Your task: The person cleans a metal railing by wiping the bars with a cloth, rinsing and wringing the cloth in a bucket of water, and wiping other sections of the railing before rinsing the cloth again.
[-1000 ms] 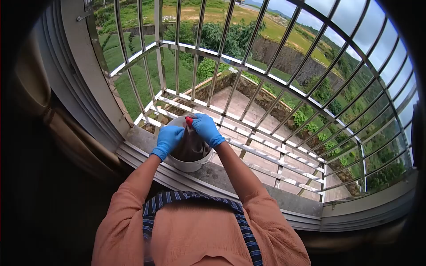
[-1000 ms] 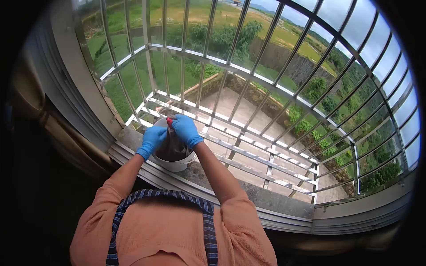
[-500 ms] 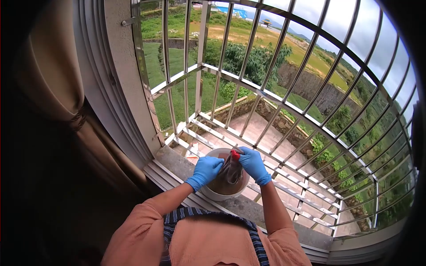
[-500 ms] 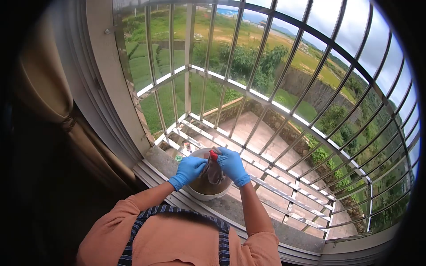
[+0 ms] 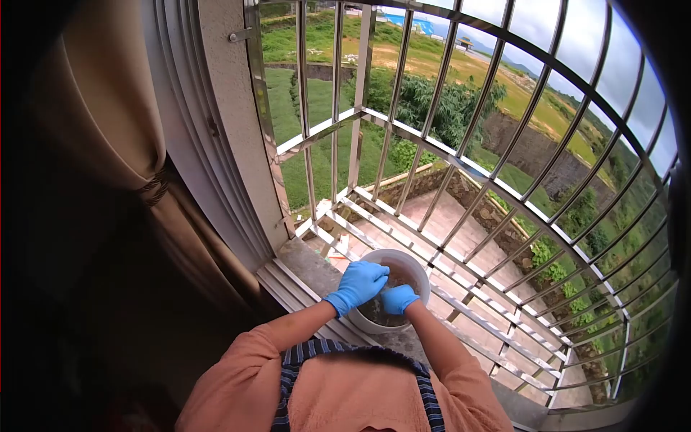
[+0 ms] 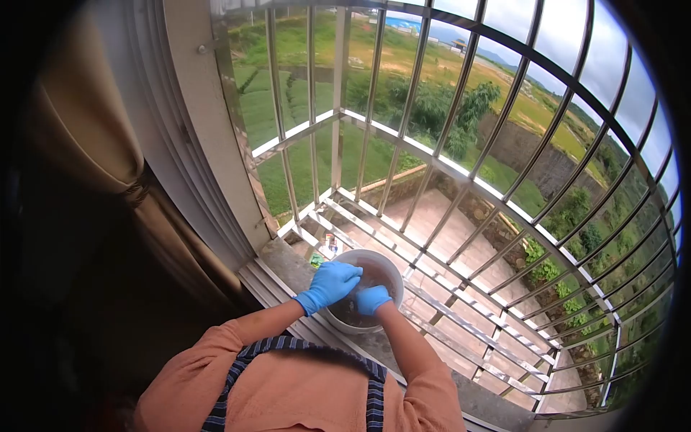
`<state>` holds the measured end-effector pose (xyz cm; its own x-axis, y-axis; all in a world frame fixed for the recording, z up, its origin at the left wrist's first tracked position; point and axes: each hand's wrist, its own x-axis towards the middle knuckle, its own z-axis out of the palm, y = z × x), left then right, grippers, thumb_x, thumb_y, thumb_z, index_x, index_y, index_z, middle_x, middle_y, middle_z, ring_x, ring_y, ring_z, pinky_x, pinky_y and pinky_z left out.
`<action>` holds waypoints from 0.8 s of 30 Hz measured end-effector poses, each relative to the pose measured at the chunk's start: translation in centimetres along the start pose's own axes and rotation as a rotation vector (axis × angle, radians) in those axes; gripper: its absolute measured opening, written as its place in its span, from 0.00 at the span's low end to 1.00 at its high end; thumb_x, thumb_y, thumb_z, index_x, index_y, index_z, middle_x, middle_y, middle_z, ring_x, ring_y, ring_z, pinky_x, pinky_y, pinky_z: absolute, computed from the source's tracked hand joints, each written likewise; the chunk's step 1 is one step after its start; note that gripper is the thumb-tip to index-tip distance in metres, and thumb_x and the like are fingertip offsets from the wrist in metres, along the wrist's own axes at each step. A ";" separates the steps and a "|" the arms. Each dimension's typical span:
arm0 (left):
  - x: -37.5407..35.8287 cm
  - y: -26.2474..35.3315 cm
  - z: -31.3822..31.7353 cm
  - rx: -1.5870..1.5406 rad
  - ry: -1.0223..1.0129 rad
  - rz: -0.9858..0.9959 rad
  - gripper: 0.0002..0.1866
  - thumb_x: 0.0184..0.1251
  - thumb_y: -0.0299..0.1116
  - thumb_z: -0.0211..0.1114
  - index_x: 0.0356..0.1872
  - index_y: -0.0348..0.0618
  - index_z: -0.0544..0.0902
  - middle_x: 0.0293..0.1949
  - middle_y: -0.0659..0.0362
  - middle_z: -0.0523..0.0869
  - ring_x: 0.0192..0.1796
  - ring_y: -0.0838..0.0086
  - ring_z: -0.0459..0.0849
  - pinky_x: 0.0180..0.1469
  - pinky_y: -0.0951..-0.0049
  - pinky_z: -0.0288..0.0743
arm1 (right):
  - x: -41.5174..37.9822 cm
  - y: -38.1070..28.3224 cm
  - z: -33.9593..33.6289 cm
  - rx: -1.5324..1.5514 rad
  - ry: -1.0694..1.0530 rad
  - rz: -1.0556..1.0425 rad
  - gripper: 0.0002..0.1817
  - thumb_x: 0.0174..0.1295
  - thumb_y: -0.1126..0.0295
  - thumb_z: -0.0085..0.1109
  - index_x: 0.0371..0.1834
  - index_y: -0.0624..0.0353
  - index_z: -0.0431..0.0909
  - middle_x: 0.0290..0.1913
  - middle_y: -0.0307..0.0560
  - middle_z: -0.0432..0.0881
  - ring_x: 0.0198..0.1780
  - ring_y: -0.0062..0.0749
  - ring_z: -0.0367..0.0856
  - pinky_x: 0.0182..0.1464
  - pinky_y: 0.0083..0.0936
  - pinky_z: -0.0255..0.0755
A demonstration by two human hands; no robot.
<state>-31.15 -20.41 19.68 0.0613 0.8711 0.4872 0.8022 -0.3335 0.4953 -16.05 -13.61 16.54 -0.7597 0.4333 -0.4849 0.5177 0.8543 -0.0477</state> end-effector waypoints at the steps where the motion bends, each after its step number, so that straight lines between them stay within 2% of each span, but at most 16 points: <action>1: 0.2 -0.3 0.4 -0.045 0.059 -0.003 0.11 0.58 0.36 0.63 0.40 0.46 0.85 0.34 0.55 0.86 0.36 0.60 0.84 0.42 0.61 0.76 | 0.2 -0.1 0.0 -0.039 -0.047 -0.015 0.19 0.58 0.55 0.53 0.49 0.51 0.80 0.43 0.56 0.84 0.45 0.48 0.84 0.47 0.43 0.77; 3: 0.3 -1.0 1.8 -0.143 0.166 -0.010 0.12 0.58 0.38 0.65 0.40 0.45 0.85 0.36 0.54 0.87 0.37 0.62 0.85 0.40 0.64 0.77 | -0.3 0.0 0.5 0.121 0.064 0.000 0.18 0.59 0.56 0.50 0.47 0.51 0.81 0.43 0.56 0.85 0.45 0.49 0.84 0.48 0.42 0.76; 4: 0.4 -1.1 2.2 -0.230 0.119 -0.152 0.16 0.62 0.41 0.64 0.48 0.47 0.83 0.47 0.56 0.85 0.47 0.67 0.84 0.48 0.66 0.76 | -0.7 0.2 0.7 0.206 0.116 0.014 0.18 0.60 0.56 0.49 0.46 0.50 0.82 0.42 0.56 0.85 0.45 0.49 0.84 0.49 0.42 0.76; 5: 0.8 -0.4 1.8 -0.470 0.071 -0.382 0.19 0.64 0.44 0.62 0.53 0.48 0.80 0.51 0.57 0.83 0.51 0.67 0.81 0.52 0.64 0.74 | -3.2 -0.8 -2.1 0.433 0.212 0.085 0.16 0.59 0.56 0.54 0.46 0.48 0.82 0.46 0.54 0.84 0.46 0.49 0.83 0.52 0.40 0.74; 7: 1.5 1.0 1.3 -0.933 -0.058 -0.879 0.25 0.67 0.49 0.59 0.61 0.50 0.75 0.58 0.60 0.79 0.59 0.68 0.77 0.60 0.60 0.69 | -2.3 0.6 -1.3 0.735 0.450 0.158 0.15 0.60 0.59 0.54 0.46 0.54 0.81 0.45 0.57 0.83 0.48 0.51 0.81 0.51 0.38 0.73; 8: 1.1 1.5 0.8 -1.064 -0.141 -1.007 0.29 0.68 0.53 0.57 0.65 0.50 0.70 0.62 0.60 0.74 0.63 0.66 0.72 0.63 0.55 0.64 | -3.5 0.3 -2.7 0.887 0.629 0.136 0.16 0.59 0.66 0.57 0.49 0.60 0.80 0.41 0.56 0.84 0.44 0.46 0.82 0.49 0.32 0.73; 10: 1.0 3.0 -0.5 -1.302 -0.251 -1.302 0.36 0.67 0.60 0.53 0.69 0.50 0.62 0.68 0.57 0.67 0.69 0.64 0.65 0.67 0.46 0.56 | -5.0 0.2 -5.8 1.082 0.741 0.188 0.14 0.59 0.69 0.59 0.47 0.62 0.80 0.36 0.49 0.83 0.39 0.27 0.78 0.45 0.23 0.72; 11: 1.2 3.9 -1.0 -1.402 -0.269 -1.474 0.38 0.66 0.63 0.52 0.70 0.50 0.60 0.68 0.54 0.65 0.70 0.64 0.63 0.67 0.42 0.55 | -5.9 -0.2 -7.1 1.263 0.831 0.131 0.14 0.60 0.70 0.59 0.47 0.63 0.80 0.35 0.44 0.82 0.38 0.22 0.76 0.45 0.20 0.71; 13: 0.9 3.9 -1.2 -1.720 -0.420 -1.518 0.41 0.64 0.65 0.53 0.70 0.50 0.57 0.70 0.52 0.60 0.71 0.59 0.59 0.69 0.41 0.51 | -8.1 -0.7 -10.4 1.445 0.881 0.046 0.14 0.63 0.68 0.57 0.47 0.66 0.80 0.38 0.40 0.83 0.39 0.20 0.76 0.45 0.19 0.71; 14: 0.3 3.3 -0.3 -1.708 -0.473 -1.226 0.41 0.64 0.65 0.53 0.70 0.50 0.56 0.69 0.52 0.61 0.70 0.58 0.60 0.70 0.41 0.51 | -9.3 -1.7 -12.0 1.571 0.972 -0.032 0.11 0.59 0.70 0.56 0.40 0.64 0.82 0.30 0.41 0.80 0.33 0.22 0.74 0.38 0.19 0.69; 15: 0.3 3.2 0.3 -1.706 -0.515 -1.009 0.41 0.63 0.64 0.54 0.69 0.50 0.57 0.68 0.53 0.63 0.69 0.58 0.62 0.71 0.43 0.51 | -10.3 -1.3 -12.8 1.513 0.905 -0.058 0.14 0.62 0.70 0.56 0.48 0.66 0.80 0.39 0.39 0.83 0.40 0.18 0.76 0.46 0.17 0.71; 16: 0.2 3.0 0.9 -1.699 -0.529 -0.798 0.40 0.63 0.63 0.56 0.68 0.49 0.58 0.66 0.54 0.65 0.67 0.58 0.64 0.71 0.45 0.52 | -11.0 -1.5 -13.6 1.445 0.966 -0.117 0.15 0.63 0.68 0.55 0.48 0.66 0.80 0.39 0.40 0.83 0.40 0.18 0.77 0.47 0.17 0.71; 18: 2.5 4.2 0.2 -2.075 -0.463 -1.116 0.38 0.67 0.70 0.35 0.73 0.62 0.57 0.73 0.57 0.58 0.74 0.53 0.54 0.70 0.31 0.40 | -11.9 -2.4 -14.4 1.461 1.001 -0.181 0.16 0.64 0.65 0.55 0.48 0.65 0.81 0.41 0.42 0.83 0.42 0.20 0.78 0.49 0.18 0.72; 20: 3.7 2.2 1.5 -0.527 -0.484 -0.237 0.36 0.69 0.66 0.39 0.72 0.58 0.58 0.73 0.57 0.59 0.74 0.56 0.56 0.73 0.42 0.43 | -12.4 -2.9 -15.0 1.515 0.997 -0.292 0.16 0.63 0.65 0.56 0.48 0.65 0.81 0.41 0.43 0.83 0.43 0.22 0.79 0.50 0.19 0.72; 23: 3.5 1.8 1.3 -0.047 -0.228 0.202 0.32 0.70 0.51 0.51 0.71 0.48 0.60 0.70 0.56 0.64 0.71 0.62 0.61 0.74 0.66 0.51 | -12.3 -3.2 -15.0 1.687 0.960 -0.447 0.17 0.61 0.64 0.57 0.48 0.64 0.81 0.41 0.44 0.83 0.42 0.23 0.79 0.49 0.20 0.72; 24: 3.5 2.1 1.0 -0.060 -0.060 0.296 0.31 0.71 0.48 0.52 0.70 0.47 0.60 0.69 0.56 0.65 0.71 0.64 0.62 0.74 0.67 0.52 | -11.7 -2.5 -14.6 1.770 0.953 -0.445 0.18 0.62 0.64 0.57 0.49 0.64 0.81 0.42 0.44 0.83 0.43 0.24 0.79 0.50 0.20 0.72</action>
<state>-28.61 -17.71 21.72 0.3234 0.7523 0.5740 0.7081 -0.5948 0.3806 -14.20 -16.62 35.09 -0.5331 0.7992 0.2776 -0.4279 0.0283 -0.9034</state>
